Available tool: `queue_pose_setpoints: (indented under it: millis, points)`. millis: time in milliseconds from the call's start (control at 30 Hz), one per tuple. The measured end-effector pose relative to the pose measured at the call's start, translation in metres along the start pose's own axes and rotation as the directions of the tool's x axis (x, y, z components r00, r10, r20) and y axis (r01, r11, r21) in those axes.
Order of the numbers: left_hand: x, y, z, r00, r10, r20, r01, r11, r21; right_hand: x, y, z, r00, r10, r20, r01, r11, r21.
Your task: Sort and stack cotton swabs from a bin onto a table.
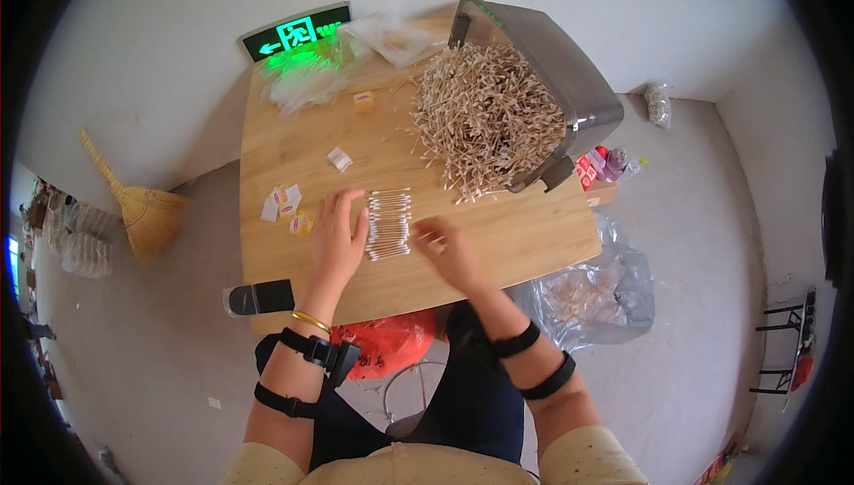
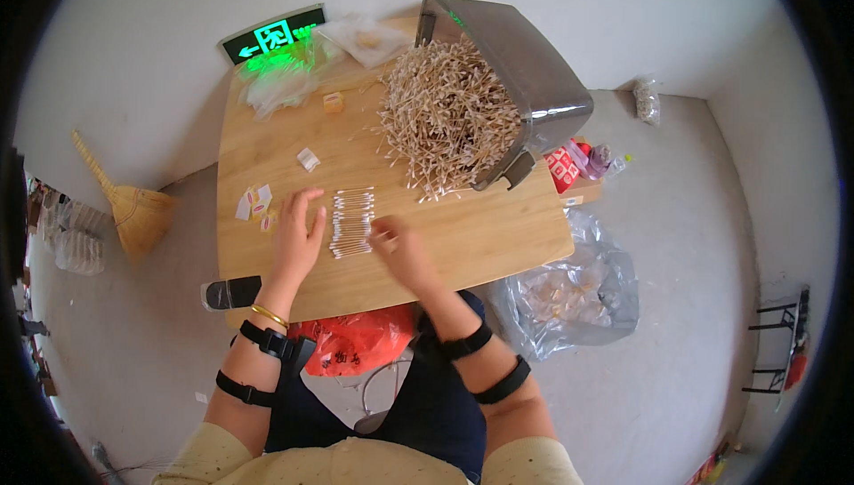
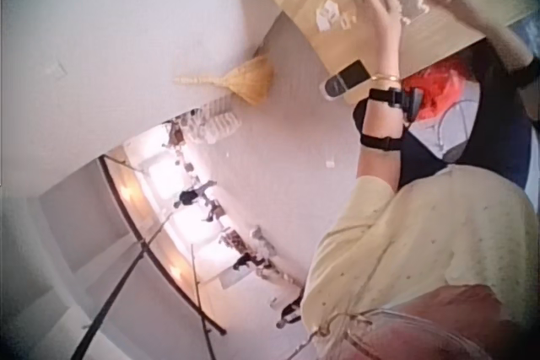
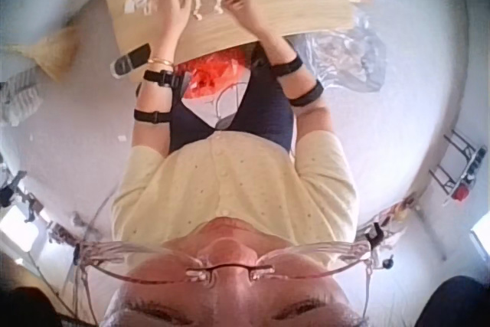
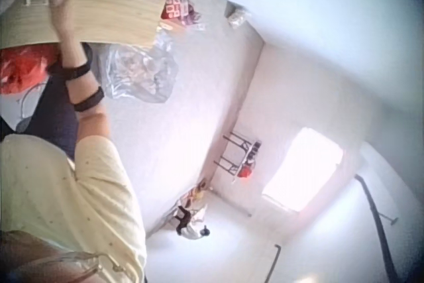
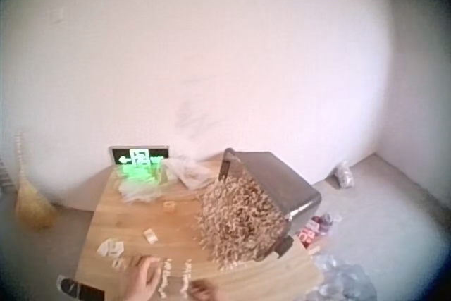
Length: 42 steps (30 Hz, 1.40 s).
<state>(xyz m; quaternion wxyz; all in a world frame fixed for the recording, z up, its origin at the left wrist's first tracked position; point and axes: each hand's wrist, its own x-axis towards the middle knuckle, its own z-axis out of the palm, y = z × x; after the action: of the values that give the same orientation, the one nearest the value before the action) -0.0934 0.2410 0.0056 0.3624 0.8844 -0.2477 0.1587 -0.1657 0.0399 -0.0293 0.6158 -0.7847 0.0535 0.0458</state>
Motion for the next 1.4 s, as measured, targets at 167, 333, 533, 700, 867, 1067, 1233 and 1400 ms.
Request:
queue_pose_setpoints:
  millis: [167,333,533,700,867,1067,1233,1400]
  points:
    - [-0.033,-0.027,0.048,0.981,-0.072,0.181,0.042,0.985,0.164,0.033,0.033,-0.059,0.883,-0.417,-0.214,0.075,0.576,-0.814]
    - [-0.016,-0.030,0.073,0.962,-0.068,0.265,-0.034,0.931,0.362,0.052,0.031,-0.061,0.900,-0.406,-0.159,0.062,0.480,-0.875]
    - [-0.007,-0.031,0.084,0.906,-0.133,0.401,-0.056,0.904,0.425,0.092,0.050,-0.062,0.875,-0.435,-0.214,0.037,0.500,-0.865]
    - [-0.018,-0.035,0.082,0.902,-0.148,0.405,-0.029,0.916,0.400,0.110,0.048,-0.034,0.865,-0.459,-0.202,0.101,0.554,-0.827]
    - [-0.022,-0.035,0.086,0.905,-0.156,0.396,-0.013,0.920,0.393,0.132,0.037,-0.006,0.854,-0.513,-0.092,0.318,0.653,-0.687]
    - [-0.026,-0.038,0.087,0.954,-0.103,0.282,0.029,0.966,0.257,0.133,0.021,0.012,0.903,-0.428,-0.035,0.351,0.783,-0.513]
    - [0.001,-0.035,0.082,0.922,-0.021,0.386,-0.127,0.927,0.352,0.123,0.021,-0.027,0.882,-0.467,-0.064,0.357,0.750,-0.556]
    - [0.015,-0.044,0.086,0.878,-0.098,0.468,-0.102,0.918,0.384,0.120,0.016,-0.031,0.838,-0.545,0.035,0.418,0.599,-0.682]
